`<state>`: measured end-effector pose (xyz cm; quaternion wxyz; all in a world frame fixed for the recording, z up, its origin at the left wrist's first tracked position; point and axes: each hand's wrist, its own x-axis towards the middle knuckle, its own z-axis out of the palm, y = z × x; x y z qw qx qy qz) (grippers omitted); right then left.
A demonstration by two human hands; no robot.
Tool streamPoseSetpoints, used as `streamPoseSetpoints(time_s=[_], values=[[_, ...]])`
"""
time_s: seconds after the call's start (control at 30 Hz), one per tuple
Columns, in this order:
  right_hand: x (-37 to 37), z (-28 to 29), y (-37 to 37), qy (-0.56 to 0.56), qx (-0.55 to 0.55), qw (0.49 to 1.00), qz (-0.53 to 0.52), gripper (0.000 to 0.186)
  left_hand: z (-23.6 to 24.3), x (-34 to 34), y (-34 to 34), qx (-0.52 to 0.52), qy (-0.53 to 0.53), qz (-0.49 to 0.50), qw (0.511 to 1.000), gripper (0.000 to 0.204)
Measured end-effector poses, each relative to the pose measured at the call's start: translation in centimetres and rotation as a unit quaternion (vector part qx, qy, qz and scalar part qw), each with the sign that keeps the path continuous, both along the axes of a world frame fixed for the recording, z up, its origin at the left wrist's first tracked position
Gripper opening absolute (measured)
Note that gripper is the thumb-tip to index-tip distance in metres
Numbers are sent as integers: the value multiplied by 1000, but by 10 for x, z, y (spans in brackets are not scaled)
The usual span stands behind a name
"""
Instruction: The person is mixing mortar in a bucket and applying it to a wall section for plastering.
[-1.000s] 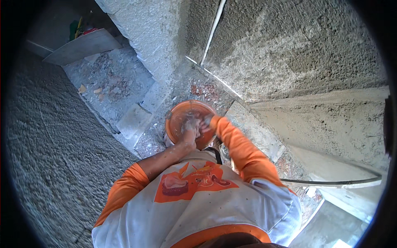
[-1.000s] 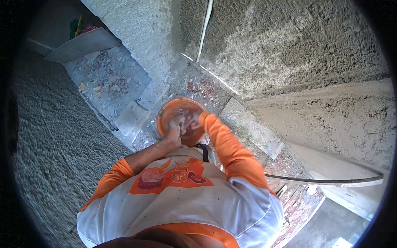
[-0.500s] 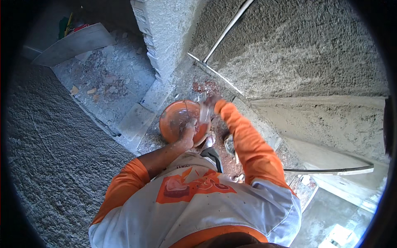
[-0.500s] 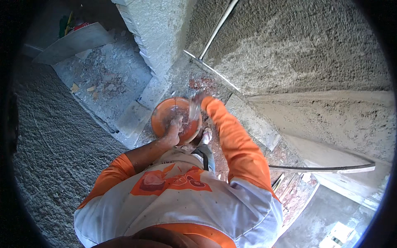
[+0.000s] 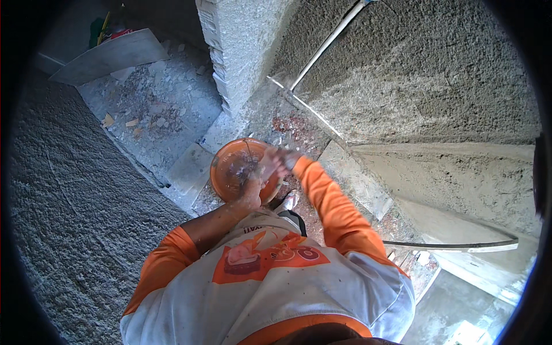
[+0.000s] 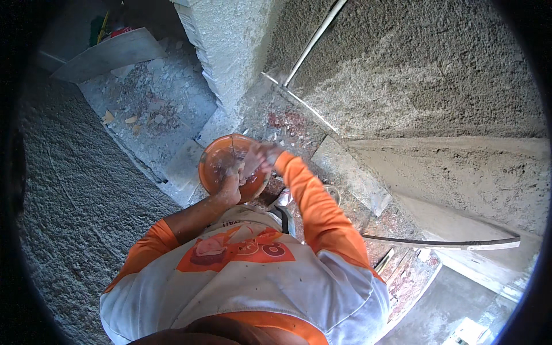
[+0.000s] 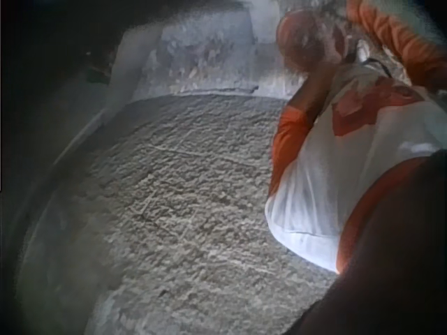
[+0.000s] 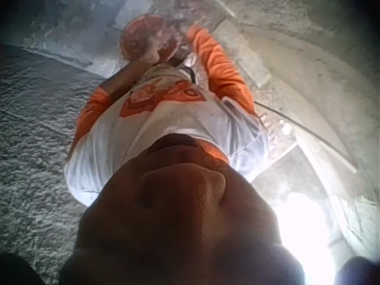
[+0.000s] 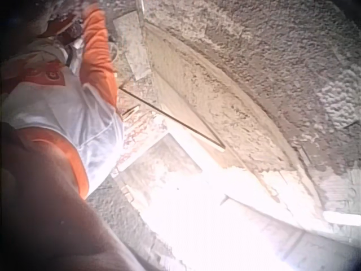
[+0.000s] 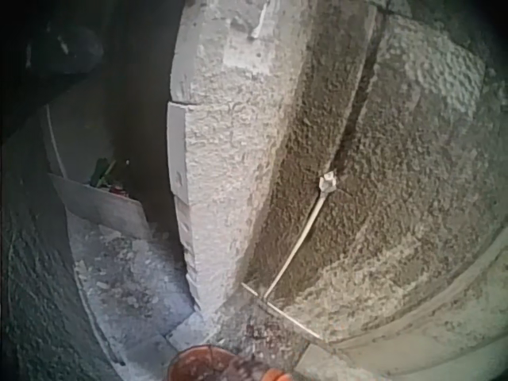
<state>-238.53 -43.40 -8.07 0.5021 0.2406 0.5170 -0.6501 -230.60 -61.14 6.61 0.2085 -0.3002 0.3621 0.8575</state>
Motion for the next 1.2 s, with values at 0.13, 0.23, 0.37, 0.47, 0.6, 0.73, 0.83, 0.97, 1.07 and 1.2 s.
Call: streamPoseSetpoints(time_s=[0.13,0.23,0.37,0.47,0.6,0.73,0.83,0.97,1.07,1.2], values=[[56,4,-72,37,97,994,40,21,18,3,-11,13,-19,7,1000,9],[72,-34,-62,295,270,889,222,24,47,4,-12,-30,26,-60,997,10],[74,-74,-33,570,473,621,258,28,45,-1,-4,-16,8,-58,998,13],[27,-17,11,340,527,712,316,27,16,-4,4,-31,-3,-95,995,16],[-78,246,67,457,647,570,219,26,1,4,12,-43,-25,-110,993,18],[-102,419,102,463,633,611,107,38,-1,0,17,-26,-22,-160,986,19],[-115,359,126,474,493,718,132,37,10,-5,18,-7,-27,-172,985,19],[-38,185,50,432,277,811,280,26,40,-7,0,-24,-12,-124,992,17],[35,40,-8,139,115,978,102,26,37,-4,-5,-15,-8,-156,988,16],[80,-35,-69,191,216,953,95,26,55,-3,-5,-10,-4,-189,982,15]])
